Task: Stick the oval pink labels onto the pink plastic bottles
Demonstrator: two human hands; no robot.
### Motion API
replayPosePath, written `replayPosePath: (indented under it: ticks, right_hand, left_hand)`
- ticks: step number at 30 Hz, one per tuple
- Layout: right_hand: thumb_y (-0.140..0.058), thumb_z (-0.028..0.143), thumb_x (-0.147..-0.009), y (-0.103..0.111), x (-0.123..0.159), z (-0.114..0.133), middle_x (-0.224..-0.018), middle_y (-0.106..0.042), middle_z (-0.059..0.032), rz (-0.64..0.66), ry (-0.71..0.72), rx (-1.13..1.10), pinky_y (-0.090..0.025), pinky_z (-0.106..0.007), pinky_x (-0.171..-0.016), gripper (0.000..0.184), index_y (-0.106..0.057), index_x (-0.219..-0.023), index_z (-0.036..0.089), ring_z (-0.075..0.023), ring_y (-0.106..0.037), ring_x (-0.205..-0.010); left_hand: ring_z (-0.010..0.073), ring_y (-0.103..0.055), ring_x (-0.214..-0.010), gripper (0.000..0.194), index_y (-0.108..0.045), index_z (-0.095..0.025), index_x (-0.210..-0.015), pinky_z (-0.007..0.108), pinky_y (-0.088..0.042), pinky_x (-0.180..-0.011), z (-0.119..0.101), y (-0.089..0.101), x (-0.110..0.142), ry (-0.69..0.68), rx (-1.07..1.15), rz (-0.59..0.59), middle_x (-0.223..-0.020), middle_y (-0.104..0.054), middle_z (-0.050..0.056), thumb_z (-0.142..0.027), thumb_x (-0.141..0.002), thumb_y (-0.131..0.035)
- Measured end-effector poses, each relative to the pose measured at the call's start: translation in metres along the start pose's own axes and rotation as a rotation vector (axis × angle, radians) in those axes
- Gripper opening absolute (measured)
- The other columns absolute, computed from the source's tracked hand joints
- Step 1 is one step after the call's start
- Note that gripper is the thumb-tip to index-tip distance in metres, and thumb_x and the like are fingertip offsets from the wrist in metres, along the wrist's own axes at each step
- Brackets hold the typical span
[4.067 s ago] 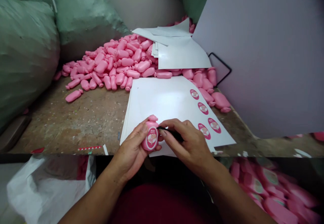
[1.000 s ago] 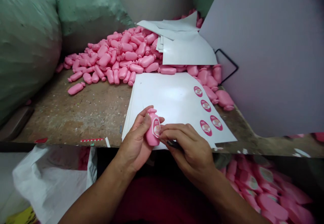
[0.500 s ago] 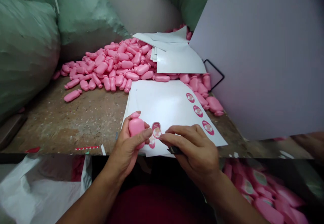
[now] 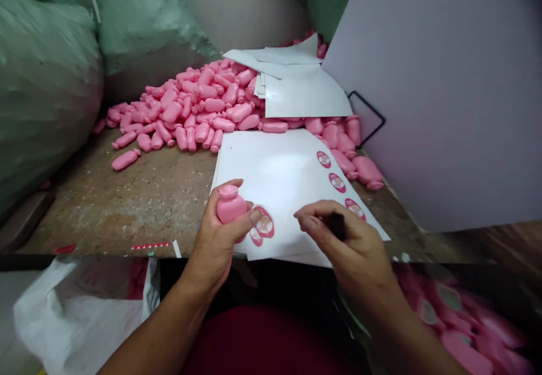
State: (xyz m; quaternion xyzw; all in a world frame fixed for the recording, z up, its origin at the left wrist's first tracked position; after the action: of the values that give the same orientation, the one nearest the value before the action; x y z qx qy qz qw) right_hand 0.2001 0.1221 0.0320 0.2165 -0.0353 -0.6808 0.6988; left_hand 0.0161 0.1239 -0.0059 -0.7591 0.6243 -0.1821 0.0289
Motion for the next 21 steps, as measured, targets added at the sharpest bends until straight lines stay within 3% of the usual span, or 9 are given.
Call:
replayPosePath:
  ticks: [2,5,8,11,13,16,21]
  right_hand:
    - [-0.065,0.033,-0.086,-0.006,-0.009,-0.004,-0.069,-0.065,0.0003,0.071,-0.109,-0.065,-0.046,-0.026,-0.059,0.014,-0.065,-0.077,0.022,-0.0151,-0.058,-0.064]
    - [-0.068,0.036,-0.081,-0.023,-0.015,-0.003,-0.069,-0.061,0.0004,0.212,-0.15,-0.092,-0.042,-0.027,-0.058,0.018,-0.063,-0.072,0.021,-0.0144,-0.053,-0.062]
    - [-0.066,0.034,-0.083,-0.021,-0.013,-0.003,-0.067,-0.056,0.0014,0.177,-0.127,-0.077,-0.039,-0.027,-0.059,0.022,-0.058,-0.067,0.021,-0.0138,-0.05,-0.063]
    - [-0.065,0.035,-0.085,-0.01,-0.008,-0.009,-0.066,-0.052,0.0026,0.086,-0.165,-0.111,-0.038,-0.026,-0.059,0.024,-0.057,-0.068,0.021,-0.0133,-0.048,-0.063]
    - [-0.065,0.039,-0.086,-0.012,-0.006,-0.015,-0.068,-0.053,0.0028,0.107,-0.215,-0.183,-0.038,-0.026,-0.06,0.024,-0.058,-0.07,0.021,-0.0132,-0.048,-0.065]
    - [-0.066,0.042,-0.086,-0.028,-0.003,-0.021,-0.068,-0.054,0.0034,0.198,-0.283,-0.301,-0.039,-0.026,-0.062,0.024,-0.061,-0.073,0.021,-0.0126,-0.047,-0.065]
    - [-0.066,0.041,-0.084,-0.046,-0.001,-0.019,-0.066,-0.049,0.0046,0.249,-0.322,-0.376,-0.04,-0.027,-0.064,0.023,-0.061,-0.073,0.022,-0.0121,-0.042,-0.061]
  left_hand:
    - [0.0098,-0.062,-0.068,0.06,-0.056,-0.023,-0.12,0.022,-0.049,-0.07,0.002,-0.005,0.005,-0.009,-0.067,0.045,-0.076,-0.067,-0.004,-0.026,-0.068,-0.085]
    - [0.0092,-0.06,-0.067,0.057,-0.056,-0.024,-0.121,0.022,-0.049,-0.069,0.009,-0.012,0.007,-0.003,-0.114,0.123,-0.077,-0.066,-0.004,-0.03,-0.072,-0.083]
    - [0.0096,-0.062,-0.072,0.054,-0.058,-0.024,-0.12,0.022,-0.05,-0.071,0.01,-0.007,0.002,-0.039,-0.165,0.118,-0.09,-0.068,-0.001,-0.032,-0.073,-0.083]
    - [0.0107,-0.065,-0.076,0.054,-0.057,-0.025,-0.115,0.022,-0.051,-0.066,0.008,0.01,-0.005,-0.068,-0.138,-0.021,-0.113,-0.065,0.003,-0.034,-0.07,-0.085]
    - [0.0126,-0.065,-0.074,0.05,-0.055,-0.024,-0.11,0.023,-0.052,-0.06,0.018,0.012,-0.006,0.039,0.003,-0.04,-0.11,-0.063,0.003,-0.041,-0.072,-0.082]
    - [0.0131,-0.064,-0.073,0.04,-0.058,-0.02,-0.106,0.024,-0.053,-0.062,0.037,-0.006,0.001,0.26,0.227,0.065,-0.093,-0.063,0.002,-0.045,-0.079,-0.075]
    - [0.0104,-0.063,-0.076,0.03,-0.062,-0.018,-0.112,0.021,-0.052,-0.073,0.04,-0.018,0.009,0.304,0.327,0.123,-0.087,-0.064,0.003,-0.036,-0.089,-0.068]
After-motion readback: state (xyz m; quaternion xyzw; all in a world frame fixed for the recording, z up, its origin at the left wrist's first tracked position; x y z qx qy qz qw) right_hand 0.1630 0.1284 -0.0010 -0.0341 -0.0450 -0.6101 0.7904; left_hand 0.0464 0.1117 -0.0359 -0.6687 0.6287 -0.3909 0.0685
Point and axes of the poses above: each hand's wrist, its own x-axis away from the middle knuckle, its own y-axis out of the back of the hand, z = x × y, the point moved 10 cm from there along -x, towards the middle knuckle
